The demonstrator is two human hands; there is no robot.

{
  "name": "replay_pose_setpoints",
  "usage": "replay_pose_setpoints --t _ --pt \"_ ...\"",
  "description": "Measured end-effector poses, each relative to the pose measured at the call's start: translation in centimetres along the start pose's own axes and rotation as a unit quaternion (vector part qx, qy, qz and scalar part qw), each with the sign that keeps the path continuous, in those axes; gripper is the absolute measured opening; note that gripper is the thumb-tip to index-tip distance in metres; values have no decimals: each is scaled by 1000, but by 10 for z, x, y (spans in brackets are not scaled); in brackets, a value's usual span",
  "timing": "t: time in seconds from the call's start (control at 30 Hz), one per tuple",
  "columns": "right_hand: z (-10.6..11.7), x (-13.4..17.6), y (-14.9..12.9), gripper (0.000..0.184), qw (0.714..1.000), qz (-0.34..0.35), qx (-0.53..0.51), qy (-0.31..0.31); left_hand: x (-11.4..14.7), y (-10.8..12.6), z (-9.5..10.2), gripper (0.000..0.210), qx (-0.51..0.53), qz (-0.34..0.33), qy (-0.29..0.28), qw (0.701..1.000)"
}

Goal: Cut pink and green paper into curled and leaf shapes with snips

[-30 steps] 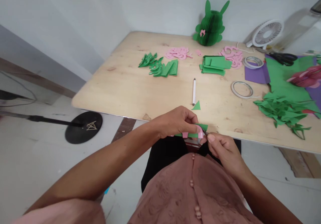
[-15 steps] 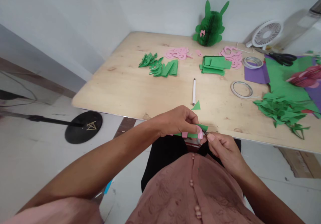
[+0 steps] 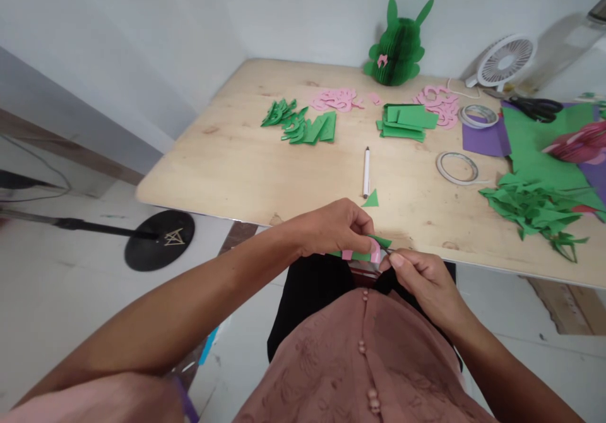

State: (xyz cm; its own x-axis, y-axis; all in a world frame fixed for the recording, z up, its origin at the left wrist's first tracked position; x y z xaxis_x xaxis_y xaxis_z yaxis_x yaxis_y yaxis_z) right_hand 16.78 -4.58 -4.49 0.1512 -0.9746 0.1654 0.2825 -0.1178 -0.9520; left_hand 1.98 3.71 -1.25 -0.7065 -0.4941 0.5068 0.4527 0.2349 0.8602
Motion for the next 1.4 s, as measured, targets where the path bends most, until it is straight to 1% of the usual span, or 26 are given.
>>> replay_pose_setpoints --t 0.1,0.5,0.63,0.87,1.13,1.4 --pt "1 0 -1 42 1000 3 6 -5 -2 -1 0 12 1 -14 -6 1000" --pt "5 -2 -3 43 998 25 46 -31 -3 3 0 12 -38 -26 -8 999" --pt "5 -2 -4 44 998 29 55 -26 -3 2 0 12 -33 -24 -13 999" --pt "3 -1 -6 42 998 30 52 -18 -3 3 0 13 -30 -18 -15 999" --pt "3 -2 -4 41 997 32 54 -40 -3 2 1 11 -43 -15 -10 999" --pt "6 1 -3 38 994 49 77 -66 -2 2 2 16 -52 -10 -11 999"
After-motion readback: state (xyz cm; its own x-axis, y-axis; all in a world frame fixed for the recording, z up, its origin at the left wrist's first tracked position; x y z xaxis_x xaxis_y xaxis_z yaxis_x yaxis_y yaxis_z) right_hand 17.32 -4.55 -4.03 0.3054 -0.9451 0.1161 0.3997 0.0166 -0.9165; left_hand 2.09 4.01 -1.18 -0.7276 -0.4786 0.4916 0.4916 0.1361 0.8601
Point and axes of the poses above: each hand's wrist, its own x-axis away from the middle knuckle, its own z-axis out of the back of the hand, y = z × x, the point moved 4 cm from there along -x, towards the middle knuckle, and after that the axes turned 5 degrees about z, right-handed, at the moved point
